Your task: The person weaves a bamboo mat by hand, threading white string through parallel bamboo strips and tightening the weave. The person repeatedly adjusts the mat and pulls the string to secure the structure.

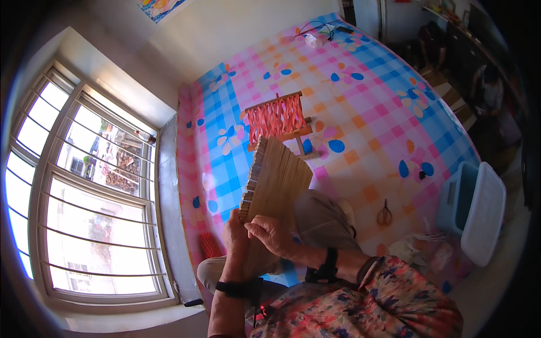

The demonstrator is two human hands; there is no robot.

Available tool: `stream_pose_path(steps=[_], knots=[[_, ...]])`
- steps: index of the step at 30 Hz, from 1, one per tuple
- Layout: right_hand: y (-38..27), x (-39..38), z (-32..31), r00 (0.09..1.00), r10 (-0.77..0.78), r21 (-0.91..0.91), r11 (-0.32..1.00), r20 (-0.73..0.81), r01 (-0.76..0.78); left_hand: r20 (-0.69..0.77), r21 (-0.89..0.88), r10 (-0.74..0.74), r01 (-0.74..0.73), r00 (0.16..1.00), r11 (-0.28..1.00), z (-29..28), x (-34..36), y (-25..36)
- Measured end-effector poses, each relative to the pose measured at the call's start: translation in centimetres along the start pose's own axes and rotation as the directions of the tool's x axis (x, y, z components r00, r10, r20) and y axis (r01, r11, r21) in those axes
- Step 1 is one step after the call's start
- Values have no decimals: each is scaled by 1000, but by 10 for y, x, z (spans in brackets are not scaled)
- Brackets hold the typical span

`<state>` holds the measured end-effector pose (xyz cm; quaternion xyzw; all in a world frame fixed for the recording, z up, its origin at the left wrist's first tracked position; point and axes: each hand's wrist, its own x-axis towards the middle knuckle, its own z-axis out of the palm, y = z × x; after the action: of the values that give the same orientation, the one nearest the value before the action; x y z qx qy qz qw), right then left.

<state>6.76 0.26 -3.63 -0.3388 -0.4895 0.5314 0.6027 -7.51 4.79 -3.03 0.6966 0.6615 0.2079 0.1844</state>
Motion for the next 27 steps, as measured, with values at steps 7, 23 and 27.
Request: stream_pose_path(steps=[7,23,27], knots=[[-3,0,-23,996,87,72,994,-14,-85,22,35,12,-13,1000,999,-9,-6,25],[-19,-16,-79,993,1,18,1000,-114,1,67,91,-71,65,995,994,-8,-15,26],[-32,-29,-104,981,187,84,980,-52,-182,60,71,-67,63,996,995,-8,-16,24]])
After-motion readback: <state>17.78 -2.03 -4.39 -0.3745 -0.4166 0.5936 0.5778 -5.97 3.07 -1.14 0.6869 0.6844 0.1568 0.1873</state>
